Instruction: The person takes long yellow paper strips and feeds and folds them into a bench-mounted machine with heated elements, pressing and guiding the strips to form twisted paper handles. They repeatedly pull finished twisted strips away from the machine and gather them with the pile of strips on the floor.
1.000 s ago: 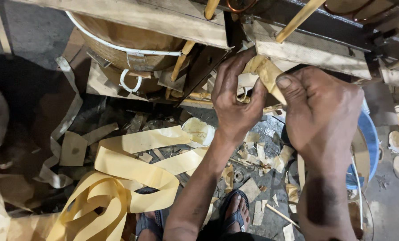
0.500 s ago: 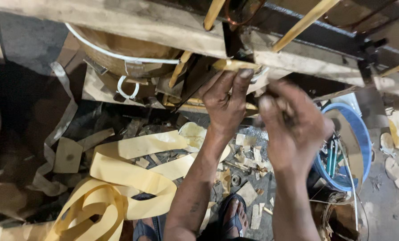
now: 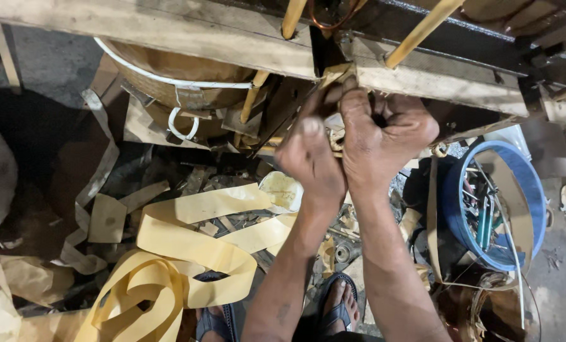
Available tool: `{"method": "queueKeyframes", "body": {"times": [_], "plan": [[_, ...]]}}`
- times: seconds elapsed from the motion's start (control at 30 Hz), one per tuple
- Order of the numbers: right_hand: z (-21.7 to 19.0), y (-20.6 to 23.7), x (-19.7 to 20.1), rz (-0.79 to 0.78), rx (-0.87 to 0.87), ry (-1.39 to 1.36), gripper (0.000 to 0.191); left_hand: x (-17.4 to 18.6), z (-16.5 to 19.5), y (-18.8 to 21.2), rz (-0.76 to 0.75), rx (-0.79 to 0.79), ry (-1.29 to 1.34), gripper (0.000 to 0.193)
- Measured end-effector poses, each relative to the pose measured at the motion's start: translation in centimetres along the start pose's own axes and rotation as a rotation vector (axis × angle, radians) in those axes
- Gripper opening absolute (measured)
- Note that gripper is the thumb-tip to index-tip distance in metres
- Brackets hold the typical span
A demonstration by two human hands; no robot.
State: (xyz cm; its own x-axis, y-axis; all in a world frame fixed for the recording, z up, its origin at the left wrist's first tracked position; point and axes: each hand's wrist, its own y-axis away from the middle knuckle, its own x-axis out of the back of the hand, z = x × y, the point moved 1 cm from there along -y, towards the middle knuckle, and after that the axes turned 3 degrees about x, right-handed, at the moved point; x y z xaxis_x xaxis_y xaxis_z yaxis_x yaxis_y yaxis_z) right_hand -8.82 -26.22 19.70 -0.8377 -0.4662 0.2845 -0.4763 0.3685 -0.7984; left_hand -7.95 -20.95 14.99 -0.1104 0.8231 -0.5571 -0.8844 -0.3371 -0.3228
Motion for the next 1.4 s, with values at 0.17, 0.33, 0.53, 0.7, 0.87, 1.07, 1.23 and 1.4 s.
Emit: {"method": "queueKeyframes", "body": {"times": [0.17,0.33,0.53,0.7,0.87,1.07,1.23,1.4], "plan": [[1.0,0.0,0.3,-0.001,-0.066,-0.002,0.047,1.4,1.8,1.7,-0.151,-0.152,-0.114,0.046],[0.0,0.6,2.4,-0.182,-0.188,-0.170,0.018,0.7,2.0,1.2,-0.221,-0.081,-0.130,0.041],[-0.6,1.1,4.2,0.018,-0.084,-0.204,0.014,-0.7,1.7,0.6,-0.208,-0.016,-0.043,0.028],[-1.2,1.3,3.3,-0.044,-0.303,-0.470,0.024,-0.1,0.3,-0.1,-0.294,0.034,0.052,0.027],[-1.8,2.3,2.6,-0.044,-0.249,-0.435,0.016,0.6,-0.1,-0.8,-0.401,-0.132,-0.105,0.034],[-1.6,2.4,3.5,-0.141,-0.123,-0.363,0.009,1.1,-0.3,0.5,-0.358,-0.010,0.131,0.027],[-2.2,2.6,4.0,-0.020,-0.251,-0.444,0.012,0.8,0.3,0.8,-0.349,0.095,0.360,0.020],[0.1,2.5,4.8,0.040,-0.038,-0.189,0.023,1.2,1.5,0.2,-0.313,0.040,0.183,0.025]]}}
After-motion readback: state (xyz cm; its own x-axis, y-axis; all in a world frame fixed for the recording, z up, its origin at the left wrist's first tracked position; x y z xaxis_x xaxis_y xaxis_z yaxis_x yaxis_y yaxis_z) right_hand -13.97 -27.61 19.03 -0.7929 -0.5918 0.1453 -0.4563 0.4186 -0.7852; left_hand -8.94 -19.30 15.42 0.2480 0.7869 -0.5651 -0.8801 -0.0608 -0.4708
